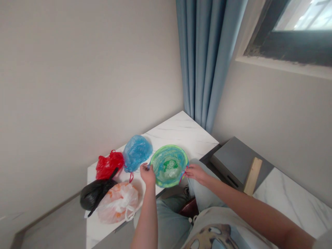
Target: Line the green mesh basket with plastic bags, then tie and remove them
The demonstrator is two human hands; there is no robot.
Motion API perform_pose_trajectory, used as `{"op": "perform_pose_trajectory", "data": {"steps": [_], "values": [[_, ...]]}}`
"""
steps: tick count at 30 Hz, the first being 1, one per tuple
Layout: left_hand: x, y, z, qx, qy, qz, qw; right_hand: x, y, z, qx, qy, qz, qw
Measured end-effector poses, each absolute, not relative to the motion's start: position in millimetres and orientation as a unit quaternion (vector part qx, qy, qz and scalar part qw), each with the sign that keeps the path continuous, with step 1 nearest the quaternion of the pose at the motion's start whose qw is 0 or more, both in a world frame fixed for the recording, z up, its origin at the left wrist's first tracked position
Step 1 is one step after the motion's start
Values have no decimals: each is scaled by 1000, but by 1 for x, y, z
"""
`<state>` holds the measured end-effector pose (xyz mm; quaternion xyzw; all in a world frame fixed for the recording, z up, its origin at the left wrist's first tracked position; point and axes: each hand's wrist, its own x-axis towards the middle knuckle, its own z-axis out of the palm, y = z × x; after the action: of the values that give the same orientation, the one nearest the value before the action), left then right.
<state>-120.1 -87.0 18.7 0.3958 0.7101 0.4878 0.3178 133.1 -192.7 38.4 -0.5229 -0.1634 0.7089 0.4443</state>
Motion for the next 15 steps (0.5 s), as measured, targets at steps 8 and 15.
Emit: {"op": "perform_pose_trajectory", "data": {"steps": [8, 15], "values": [[-103, -89, 41, 494, 663, 482, 290, 117, -209, 18, -528, -135, 700, 462], [-103, -79, 41, 453, 650, 505, 344, 88, -210, 19, -564, -121, 653, 490]]}}
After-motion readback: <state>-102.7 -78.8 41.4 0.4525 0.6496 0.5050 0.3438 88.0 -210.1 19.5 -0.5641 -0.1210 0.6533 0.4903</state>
